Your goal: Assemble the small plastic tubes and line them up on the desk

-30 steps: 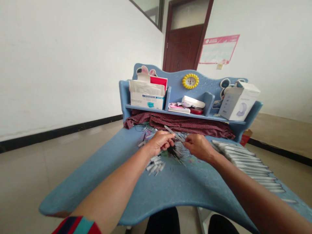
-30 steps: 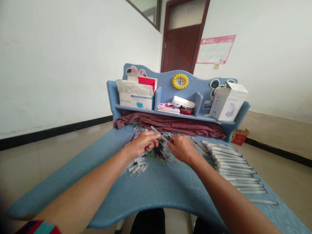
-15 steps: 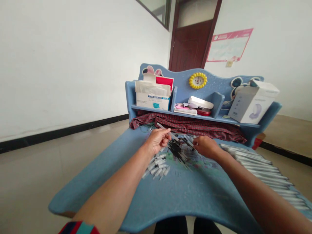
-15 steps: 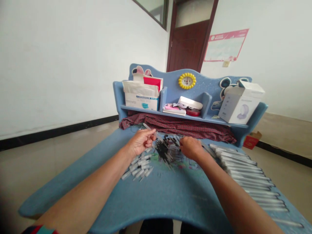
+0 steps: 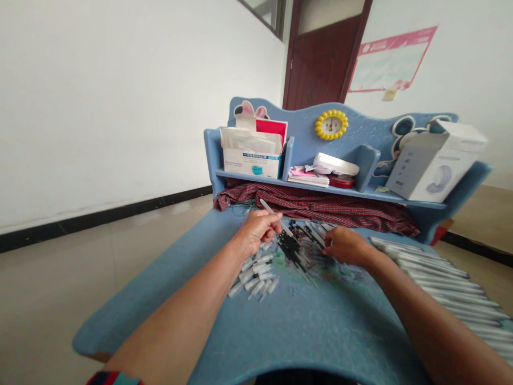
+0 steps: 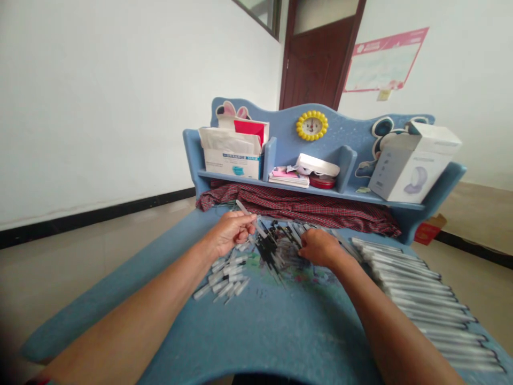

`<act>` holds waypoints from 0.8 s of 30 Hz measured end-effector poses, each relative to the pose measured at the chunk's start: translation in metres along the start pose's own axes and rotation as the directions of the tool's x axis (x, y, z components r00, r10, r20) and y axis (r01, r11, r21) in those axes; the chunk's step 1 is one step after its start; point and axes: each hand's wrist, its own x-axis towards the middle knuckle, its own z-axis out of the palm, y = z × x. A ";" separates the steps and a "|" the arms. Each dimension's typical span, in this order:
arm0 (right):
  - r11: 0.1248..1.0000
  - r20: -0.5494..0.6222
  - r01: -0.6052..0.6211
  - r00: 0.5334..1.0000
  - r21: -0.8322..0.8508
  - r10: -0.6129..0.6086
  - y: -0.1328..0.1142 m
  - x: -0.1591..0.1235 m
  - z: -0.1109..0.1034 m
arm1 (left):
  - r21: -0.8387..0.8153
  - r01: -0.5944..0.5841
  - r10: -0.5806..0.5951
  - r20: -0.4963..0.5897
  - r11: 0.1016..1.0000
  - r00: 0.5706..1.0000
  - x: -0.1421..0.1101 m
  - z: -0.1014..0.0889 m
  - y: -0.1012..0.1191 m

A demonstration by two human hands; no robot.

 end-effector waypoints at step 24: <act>0.995 -0.162 -0.099 0.981 0.033 0.103 -0.013 0.015 0.016 | -0.122 -0.013 0.006 -0.059 0.992 0.998 0.004 -0.012 0.003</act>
